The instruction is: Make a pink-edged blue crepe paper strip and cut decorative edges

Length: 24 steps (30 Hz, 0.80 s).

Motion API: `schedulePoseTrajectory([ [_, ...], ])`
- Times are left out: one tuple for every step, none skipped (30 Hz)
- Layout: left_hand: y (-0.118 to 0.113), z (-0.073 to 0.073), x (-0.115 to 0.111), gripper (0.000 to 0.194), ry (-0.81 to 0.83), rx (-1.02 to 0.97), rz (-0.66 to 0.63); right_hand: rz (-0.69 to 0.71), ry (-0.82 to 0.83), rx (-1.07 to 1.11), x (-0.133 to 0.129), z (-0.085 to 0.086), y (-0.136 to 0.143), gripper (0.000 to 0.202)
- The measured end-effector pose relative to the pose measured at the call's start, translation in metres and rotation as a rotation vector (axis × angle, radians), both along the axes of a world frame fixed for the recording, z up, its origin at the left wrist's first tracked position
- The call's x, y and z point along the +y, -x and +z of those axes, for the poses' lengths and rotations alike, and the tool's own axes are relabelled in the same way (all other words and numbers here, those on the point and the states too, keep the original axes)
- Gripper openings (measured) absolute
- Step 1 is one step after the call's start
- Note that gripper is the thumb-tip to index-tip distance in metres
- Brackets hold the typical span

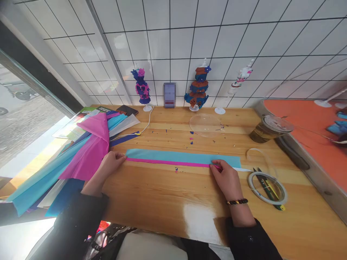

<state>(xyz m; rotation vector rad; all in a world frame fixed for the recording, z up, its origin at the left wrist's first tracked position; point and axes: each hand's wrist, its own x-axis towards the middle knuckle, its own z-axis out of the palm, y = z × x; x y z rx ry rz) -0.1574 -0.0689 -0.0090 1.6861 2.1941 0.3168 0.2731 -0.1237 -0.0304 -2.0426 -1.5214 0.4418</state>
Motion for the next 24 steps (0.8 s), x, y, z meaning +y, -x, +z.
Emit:
schedulePoseTrajectory([
  [0.000, 0.000, 0.000, 0.030, 0.001, 0.001, -0.014, 0.000, -0.004, 0.003, 0.000, 0.000, 0.000, 0.029],
  [0.001, 0.000, -0.001, 0.030, -0.003, 0.004, -0.031, 0.000, -0.004, 0.009, 0.000, 0.000, 0.001, 0.029],
  [0.003, -0.001, -0.001, 0.031, -0.012, 0.004, -0.044, -0.002, -0.003, 0.016, 0.000, 0.000, 0.001, 0.028],
  [0.005, -0.001, -0.001, 0.032, -0.027, 0.000, -0.055, -0.004, -0.001, 0.027, 0.000, 0.000, 0.001, 0.027],
  [0.007, -0.002, -0.001, 0.033, -0.041, -0.013, -0.065, -0.005, 0.004, 0.040, 0.000, 0.000, 0.001, 0.027],
  [0.010, -0.002, -0.001, 0.034, -0.052, -0.031, -0.074, -0.004, 0.010, 0.052, 0.001, 0.000, 0.001, 0.026],
  [0.012, -0.002, -0.001, 0.035, -0.056, -0.050, -0.085, -0.002, 0.014, 0.060, 0.001, 0.000, 0.001, 0.026],
  [0.015, -0.002, 0.000, 0.035, -0.046, -0.070, -0.102, -0.001, 0.016, 0.062, 0.001, 0.000, 0.001, 0.026],
  [0.017, -0.001, 0.000, 0.034, -0.027, -0.090, -0.119, -0.002, 0.015, 0.058, 0.001, -0.001, 0.001, 0.026],
  [0.019, 0.000, 0.001, 0.033, -0.001, -0.109, -0.136, -0.004, 0.013, 0.050, 0.001, -0.001, 0.000, 0.026],
  [0.021, 0.001, 0.001, 0.033, 0.026, -0.127, -0.150, -0.006, 0.011, 0.043, 0.001, -0.002, -0.001, 0.026],
  [0.022, 0.002, 0.002, 0.032, 0.049, -0.144, -0.160, -0.008, 0.010, 0.038, 0.001, -0.003, -0.001, 0.026],
  [0.022, 0.004, 0.002, 0.031, 0.065, -0.159, -0.166, -0.010, 0.012, 0.035, 0.001, -0.003, -0.002, 0.026],
  [0.022, 0.005, 0.003, 0.031, 0.074, -0.169, -0.172, -0.012, 0.015, 0.034, 0.001, -0.004, -0.002, 0.026],
  [0.022, 0.007, 0.003, 0.031, 0.081, -0.174, -0.181, -0.012, 0.018, 0.033, 0.001, -0.005, -0.003, 0.026],
  [0.021, 0.008, 0.003, 0.030, 0.086, -0.176, -0.192, -0.015, 0.020, 0.030, 0.001, -0.005, -0.003, 0.026],
  [0.021, 0.009, 0.002, 0.030, 0.088, -0.175, -0.198, -0.018, 0.021, 0.025, 0.001, -0.005, -0.003, 0.027],
  [0.020, 0.010, 0.002, 0.030, 0.089, -0.173, -0.203, -0.020, 0.022, 0.019, 0.001, -0.005, -0.003, 0.027],
  [0.020, 0.010, 0.002, 0.030, 0.088, -0.172, -0.204, -0.022, 0.023, 0.012, 0.001, -0.004, -0.003, 0.028],
  [0.020, 0.010, 0.001, 0.031, 0.079, -0.170, -0.198, -0.024, 0.024, 0.007, 0.001, -0.004, -0.003, 0.028],
  [0.019, 0.010, 0.000, 0.031, 0.063, -0.165, -0.185, -0.025, 0.025, 0.002, 0.001, -0.003, -0.002, 0.028],
  [0.019, 0.009, 0.000, 0.032, 0.046, -0.159, -0.175, -0.024, 0.025, -0.001, 0.001, -0.002, -0.002, 0.029],
  [0.019, 0.008, -0.001, 0.033, 0.032, -0.150, -0.168, -0.020, 0.024, -0.002, 0.000, -0.001, -0.002, 0.030],
  [0.020, 0.007, -0.001, 0.032, 0.020, -0.140, -0.163, -0.015, 0.019, -0.002, 0.000, -0.001, -0.001, 0.030],
])
